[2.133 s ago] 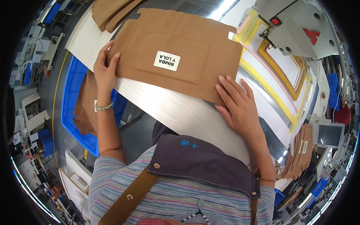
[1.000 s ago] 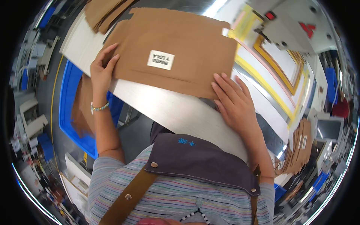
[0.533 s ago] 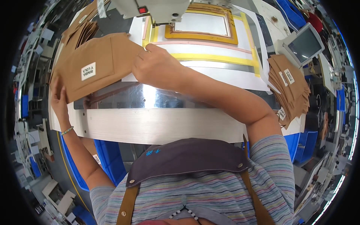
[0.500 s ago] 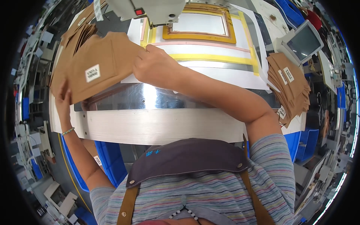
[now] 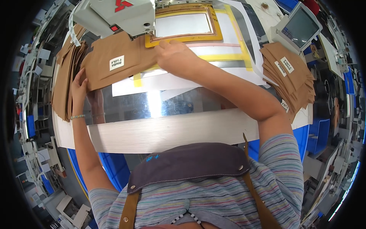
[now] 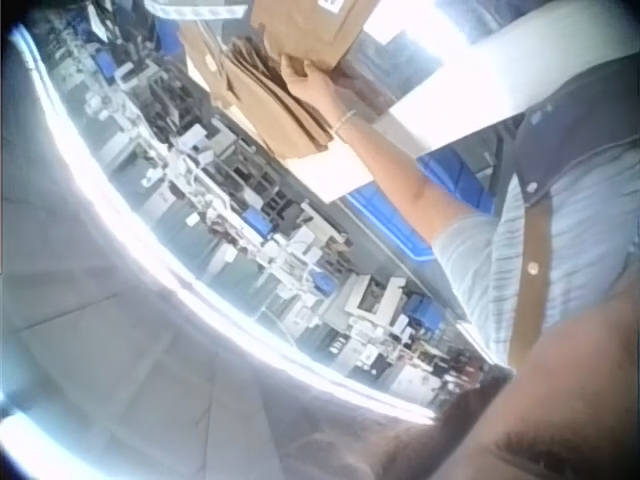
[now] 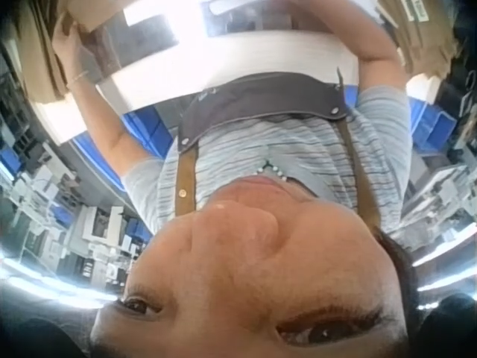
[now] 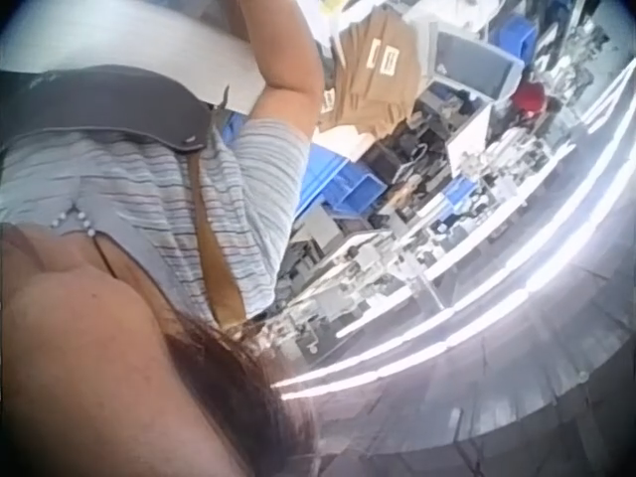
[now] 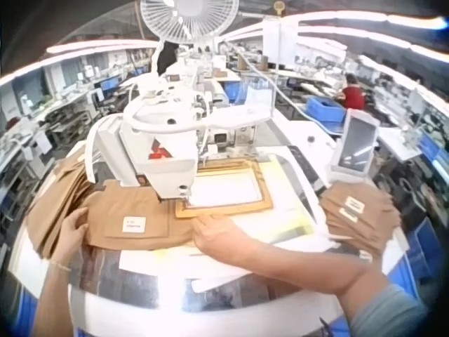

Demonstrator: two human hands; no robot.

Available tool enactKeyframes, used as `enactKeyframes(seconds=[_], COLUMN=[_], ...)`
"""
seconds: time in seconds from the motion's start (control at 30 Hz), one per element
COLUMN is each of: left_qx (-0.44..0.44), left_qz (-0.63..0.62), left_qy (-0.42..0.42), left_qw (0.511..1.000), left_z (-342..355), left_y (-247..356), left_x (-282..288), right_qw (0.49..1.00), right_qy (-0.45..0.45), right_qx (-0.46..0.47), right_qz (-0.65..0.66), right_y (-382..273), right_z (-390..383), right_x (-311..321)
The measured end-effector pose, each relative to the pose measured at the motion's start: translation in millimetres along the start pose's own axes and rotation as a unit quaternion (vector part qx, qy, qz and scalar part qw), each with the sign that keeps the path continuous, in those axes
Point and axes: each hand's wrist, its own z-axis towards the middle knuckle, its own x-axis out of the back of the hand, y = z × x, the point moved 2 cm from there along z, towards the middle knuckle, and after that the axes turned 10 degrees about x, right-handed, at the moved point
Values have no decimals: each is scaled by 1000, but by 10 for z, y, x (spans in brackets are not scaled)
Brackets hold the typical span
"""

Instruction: Operating a specialized sewing and pressing machine to assemble and finish branded leather pouches.

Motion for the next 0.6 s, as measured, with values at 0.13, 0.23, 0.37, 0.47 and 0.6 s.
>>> enactKeyframes(seconds=[0.13,0.23,0.37,0.47,0.6], left_qx=[-69,-98,-45,-121,-165], left_qz=[-43,-93,81,91,78], left_qy=[-33,-65,-113,-72,-12], left_qw=[996,989,989,986,983], left_z=[445,697,792,688,303], left_y=[457,941,1456,1668,1652], left_x=[-600,-1116,-1552,-1584,-1355], right_qw=[999,991,964,957,961], right_qy=[-11,-87,-183,-195,-110], right_qx=[-6,-40,-117,-182,-255], right_qz=[-32,-96,-156,-114,-6], right_y=[281,501,760,902,1081], right_z=[-425,-826,-1297,-1548,-1727], right_x=[241,437,597,697,818])
